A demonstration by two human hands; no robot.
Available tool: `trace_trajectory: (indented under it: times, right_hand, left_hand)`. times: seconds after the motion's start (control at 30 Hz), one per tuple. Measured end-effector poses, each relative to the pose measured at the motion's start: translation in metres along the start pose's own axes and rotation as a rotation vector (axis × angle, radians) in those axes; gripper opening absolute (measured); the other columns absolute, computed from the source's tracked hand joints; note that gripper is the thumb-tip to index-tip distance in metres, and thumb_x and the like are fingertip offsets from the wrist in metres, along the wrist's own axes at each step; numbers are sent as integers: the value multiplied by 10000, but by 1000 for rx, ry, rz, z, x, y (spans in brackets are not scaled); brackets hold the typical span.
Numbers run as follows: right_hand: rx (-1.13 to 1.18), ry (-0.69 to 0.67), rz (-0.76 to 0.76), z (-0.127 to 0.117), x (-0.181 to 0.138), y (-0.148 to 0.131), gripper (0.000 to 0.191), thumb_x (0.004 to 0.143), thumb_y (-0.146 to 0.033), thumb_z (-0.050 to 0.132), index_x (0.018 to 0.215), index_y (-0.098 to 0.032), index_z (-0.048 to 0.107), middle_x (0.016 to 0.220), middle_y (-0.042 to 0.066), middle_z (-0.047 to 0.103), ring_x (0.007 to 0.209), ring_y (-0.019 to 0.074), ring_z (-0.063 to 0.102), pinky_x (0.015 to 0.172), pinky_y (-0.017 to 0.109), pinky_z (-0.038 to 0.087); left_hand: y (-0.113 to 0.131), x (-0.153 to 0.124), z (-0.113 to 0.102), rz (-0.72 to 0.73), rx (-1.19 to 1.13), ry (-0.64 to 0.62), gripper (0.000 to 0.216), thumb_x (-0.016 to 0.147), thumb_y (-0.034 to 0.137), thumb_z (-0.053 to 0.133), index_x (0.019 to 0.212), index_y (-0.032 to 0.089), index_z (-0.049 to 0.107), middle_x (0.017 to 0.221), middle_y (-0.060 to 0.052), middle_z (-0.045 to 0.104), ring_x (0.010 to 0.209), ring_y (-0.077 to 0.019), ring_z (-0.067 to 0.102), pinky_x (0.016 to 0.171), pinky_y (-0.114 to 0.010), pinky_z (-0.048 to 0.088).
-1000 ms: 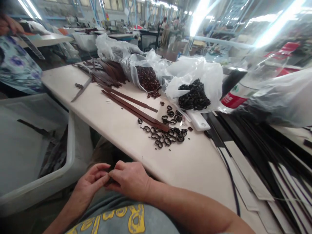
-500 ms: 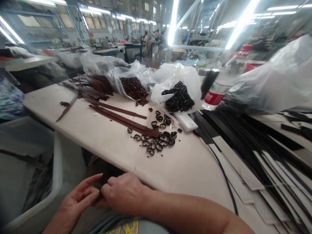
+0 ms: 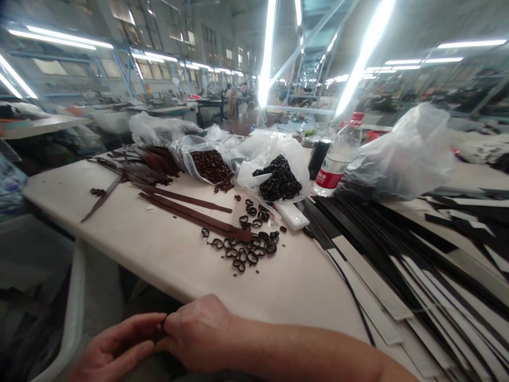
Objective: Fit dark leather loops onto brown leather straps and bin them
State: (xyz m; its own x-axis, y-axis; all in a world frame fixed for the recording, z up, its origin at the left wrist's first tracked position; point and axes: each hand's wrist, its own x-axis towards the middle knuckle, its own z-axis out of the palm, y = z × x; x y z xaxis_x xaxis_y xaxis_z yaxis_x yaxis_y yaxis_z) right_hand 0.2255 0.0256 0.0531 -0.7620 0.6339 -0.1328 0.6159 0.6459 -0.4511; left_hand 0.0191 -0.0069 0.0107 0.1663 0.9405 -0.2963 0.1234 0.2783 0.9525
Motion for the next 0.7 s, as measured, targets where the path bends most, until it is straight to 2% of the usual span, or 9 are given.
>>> trace_trajectory:
  times: [0.1, 0.23, 0.33, 0.47, 0.53, 0.6, 0.67, 0.7]
  right_hand:
    - [6, 25, -12, -4, -4, 7, 297, 974, -397, 493, 836, -181, 642, 836, 18, 735, 727, 133, 675, 543, 217, 352]
    - [29, 58, -13, 3, -8, 16, 304, 972, -395, 496, 808, -174, 624, 804, 17, 728, 692, 113, 658, 540, 209, 340]
    - [41, 45, -1, 6, -8, 22, 336, 981, -427, 462, 822, -177, 621, 810, 22, 731, 680, 123, 660, 527, 234, 320]
    - [22, 34, 58, 4, -5, 30, 366, 993, -439, 396, 889, -177, 629, 845, 51, 740, 677, 167, 667, 525, 282, 287]
    - [24, 57, 86, 3, -3, 34, 362, 997, -414, 376, 900, -174, 629, 853, 62, 737, 664, 173, 656, 528, 292, 281]
    - [60, 96, 102, 5, -1, 38, 349, 997, -394, 369, 893, -179, 624, 833, 53, 730, 644, 162, 637, 532, 289, 283]
    - [110, 138, 101, 9, 2, 41, 353, 994, -405, 365, 875, -189, 617, 804, 35, 720, 619, 145, 611, 531, 276, 289]
    - [130, 145, 94, 11, 4, 42, 364, 992, -418, 365, 854, -190, 613, 784, 29, 715, 600, 136, 593, 525, 268, 288]
  left_hand:
    - [11, 5, 0, 167, 218, -125, 259, 775, 424, 710, 975, 275, 781, 931, -52, 770, 874, -247, 715, 797, -270, 579]
    - [15, 14, -2, 376, 393, -165, 216, 830, 306, 643, 1010, 314, 761, 915, -14, 772, 824, -194, 722, 756, -208, 569]
    - [16, 21, 1, 430, 493, -210, 199, 841, 250, 620, 983, 303, 749, 883, 3, 769, 781, -167, 720, 715, -175, 556]
    - [27, 32, 6, 466, 602, -181, 164, 850, 225, 597, 920, 276, 736, 805, 11, 752, 736, -142, 705, 689, -159, 526]
    - [39, 42, 4, 448, 634, -240, 157, 847, 223, 591, 903, 255, 734, 809, 0, 750, 751, -146, 699, 701, -173, 520]
    - [56, 60, -2, 335, 628, -375, 136, 831, 242, 609, 879, 225, 735, 793, -18, 746, 736, -157, 687, 676, -193, 518]
    - [77, 92, -11, 182, 575, -497, 146, 817, 294, 630, 855, 197, 733, 738, -30, 733, 671, -162, 664, 614, -211, 512]
    - [87, 113, -14, 127, 539, -497, 182, 823, 330, 621, 857, 187, 730, 710, -34, 725, 642, -165, 654, 599, -224, 512]
